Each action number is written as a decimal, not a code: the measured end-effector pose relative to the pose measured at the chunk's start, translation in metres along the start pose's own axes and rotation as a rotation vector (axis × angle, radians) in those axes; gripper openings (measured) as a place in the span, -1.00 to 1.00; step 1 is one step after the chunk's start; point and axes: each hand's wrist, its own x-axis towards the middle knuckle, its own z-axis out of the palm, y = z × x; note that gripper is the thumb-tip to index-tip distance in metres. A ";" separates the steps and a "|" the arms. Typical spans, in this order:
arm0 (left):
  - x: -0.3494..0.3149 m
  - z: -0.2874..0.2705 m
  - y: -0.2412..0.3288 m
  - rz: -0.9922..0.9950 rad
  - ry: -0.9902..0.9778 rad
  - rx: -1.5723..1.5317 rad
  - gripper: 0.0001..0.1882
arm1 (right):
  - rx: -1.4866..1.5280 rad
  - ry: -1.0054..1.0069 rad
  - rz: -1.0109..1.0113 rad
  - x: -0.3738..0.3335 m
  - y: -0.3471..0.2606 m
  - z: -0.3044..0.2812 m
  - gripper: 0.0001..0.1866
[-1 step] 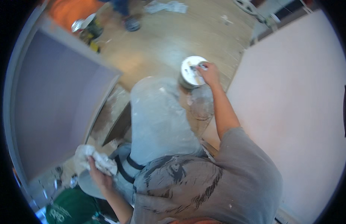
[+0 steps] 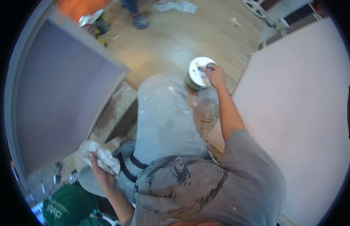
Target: The person sits on the floor and cleans a black headstrap with a white cloth. They then use a small wooden stick to scrape residue from the strap. Finally, they receive a white drawer unit from a coworker, inspect it, and place it on the floor.
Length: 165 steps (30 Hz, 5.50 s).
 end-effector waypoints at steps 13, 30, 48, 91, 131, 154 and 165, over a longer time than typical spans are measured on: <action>0.040 -0.008 0.032 0.332 -0.159 0.506 -0.49 | 0.899 0.143 0.071 0.004 -0.123 -0.037 -0.88; 0.098 0.059 0.002 0.336 -0.538 0.456 -0.37 | 1.034 -1.325 -0.090 -0.115 -0.376 -0.028 -0.78; 0.118 0.070 -0.036 0.730 -0.583 1.314 -0.48 | 0.849 -0.825 0.323 -0.091 -0.354 0.081 -0.58; 0.133 0.082 -0.031 -0.304 -0.732 -0.111 -0.74 | 1.050 -1.414 0.159 -0.122 -0.360 0.103 -0.71; 0.116 0.081 -0.041 0.621 -0.504 1.092 -0.47 | 0.891 -0.761 0.396 -0.070 -0.345 0.129 -0.78; 0.115 0.083 -0.031 0.623 -0.535 1.200 -0.55 | 0.734 -0.793 0.294 -0.092 -0.361 0.129 -0.69; 0.118 0.075 -0.033 0.657 -0.597 1.234 -0.71 | 0.824 -0.703 0.351 -0.107 -0.367 0.145 -0.69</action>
